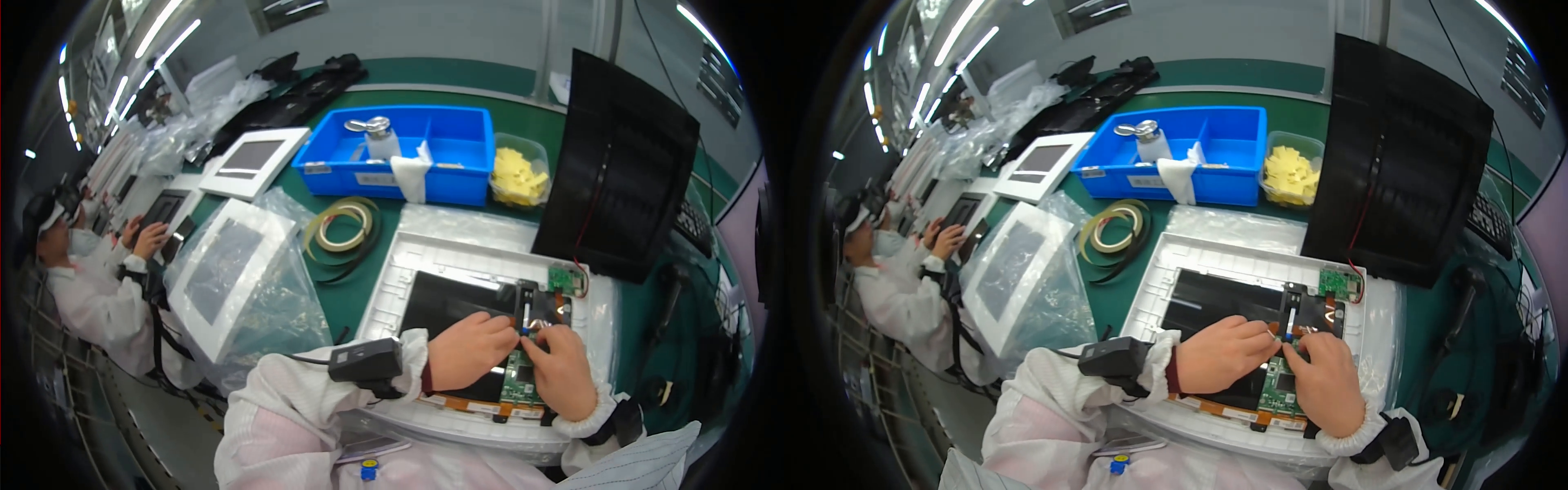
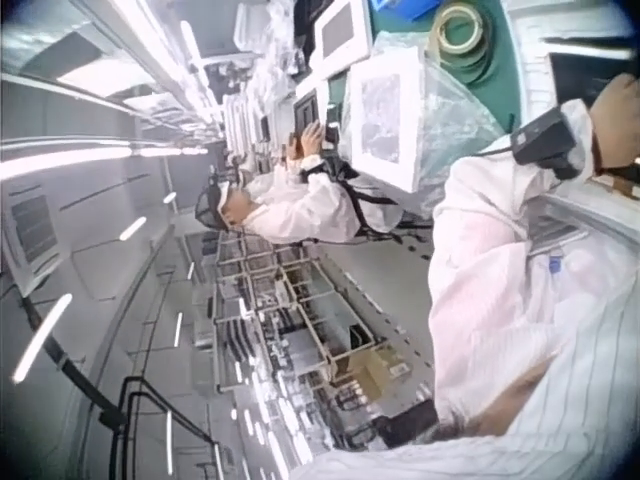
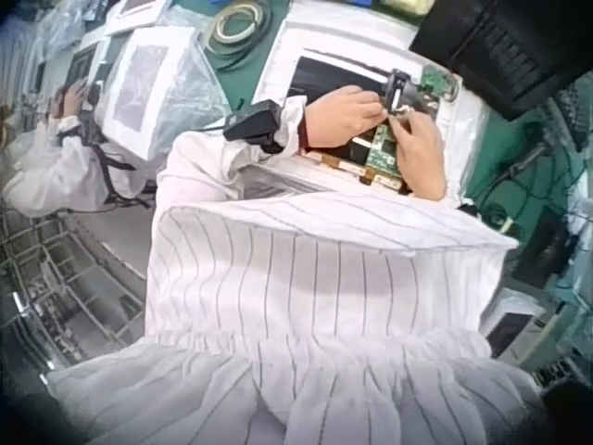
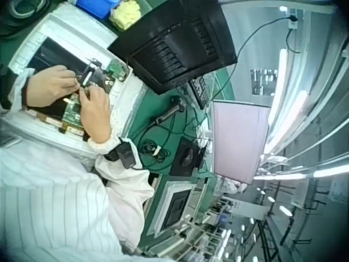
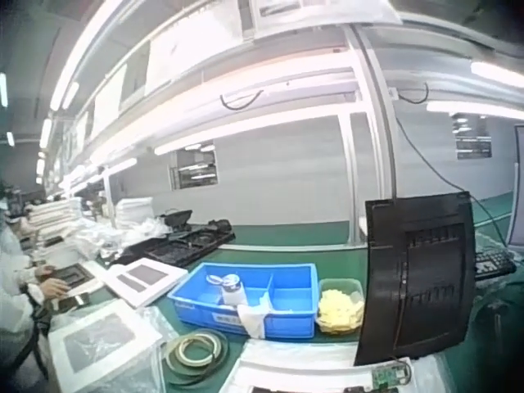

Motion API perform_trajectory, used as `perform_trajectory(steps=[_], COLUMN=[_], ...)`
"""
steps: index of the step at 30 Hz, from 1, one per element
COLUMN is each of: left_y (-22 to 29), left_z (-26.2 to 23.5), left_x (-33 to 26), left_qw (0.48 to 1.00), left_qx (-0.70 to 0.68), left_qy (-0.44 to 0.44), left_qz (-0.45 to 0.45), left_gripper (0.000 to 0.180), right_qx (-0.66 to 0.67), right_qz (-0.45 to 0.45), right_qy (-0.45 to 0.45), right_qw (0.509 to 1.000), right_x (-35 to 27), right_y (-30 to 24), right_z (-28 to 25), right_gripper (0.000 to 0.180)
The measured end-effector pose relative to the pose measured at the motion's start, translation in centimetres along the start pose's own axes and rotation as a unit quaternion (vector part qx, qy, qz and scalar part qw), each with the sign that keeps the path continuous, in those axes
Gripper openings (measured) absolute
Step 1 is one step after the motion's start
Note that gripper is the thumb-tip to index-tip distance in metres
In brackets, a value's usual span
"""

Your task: The person assembles an electronic device by hand, connecting internal ribbon cables to a circuit board and placing components inside the device.

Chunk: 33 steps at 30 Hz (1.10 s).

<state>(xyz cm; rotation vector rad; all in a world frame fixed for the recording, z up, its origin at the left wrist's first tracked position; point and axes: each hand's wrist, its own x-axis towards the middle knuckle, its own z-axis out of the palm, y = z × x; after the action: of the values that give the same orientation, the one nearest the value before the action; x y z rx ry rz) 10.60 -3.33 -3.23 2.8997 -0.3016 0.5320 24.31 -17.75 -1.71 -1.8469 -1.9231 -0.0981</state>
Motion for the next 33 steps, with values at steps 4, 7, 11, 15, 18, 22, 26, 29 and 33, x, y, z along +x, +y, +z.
perform_trajectory(steps=[4,7,11,15,18,22,26,29,33], left_y=[0.1,0.0,-0.2,-0.3,-0.3,-1.4,-5.6,-9.1,-11.5], left_z=[-0.3,-0.2,0.2,0.2,-0.4,-2.8,-6.0,-7.8,-9.6], left_x=[-0.5,-0.6,-0.5,-0.4,-0.4,-0.3,-1.7,-4.9,-9.3], left_qw=[1.0,1.0,1.0,1.0,0.999,0.992,0.961,0.919,0.899], left_qx=[0.0,0.004,0.0,0.0,-0.003,0.008,0.094,0.173,0.185], left_qy=[-0.017,-0.003,0.003,-0.005,0.046,0.092,0.175,0.196,0.151], left_qz=[-0.018,-0.014,-0.016,-0.014,-0.011,-0.084,-0.191,-0.297,-0.368], left_gripper=[0.031,0.031,0.031,0.031,0.027,0.019,0.014,0.009,0.009], right_qx=[-0.017,-0.023,-0.035,-0.027,-0.001,-0.002,0.03,0.05,0.068], right_qz=[0.001,-0.01,-0.014,-0.045,-0.056,-0.056,-0.048,-0.043,-0.035], right_qy=[0.002,-0.003,0.003,0.026,0.014,0.02,0.022,0.027,0.031], right_qw=[1.0,1.0,0.999,0.998,0.998,0.998,0.998,0.997,0.997], right_x=[0.2,0.3,0.2,0.1,0.3,0.2,-0.1,0.0,-0.1], right_y=[-0.4,-0.4,-0.2,-0.1,-0.3,-0.3,0.2,0.2,0.2], right_z=[0.1,0.2,0.2,0.3,-0.1,-0.3,0.0,0.1,0.0], right_gripper=[0.023,0.022,0.019,0.015,0.014,0.016,0.019,0.018,0.018])
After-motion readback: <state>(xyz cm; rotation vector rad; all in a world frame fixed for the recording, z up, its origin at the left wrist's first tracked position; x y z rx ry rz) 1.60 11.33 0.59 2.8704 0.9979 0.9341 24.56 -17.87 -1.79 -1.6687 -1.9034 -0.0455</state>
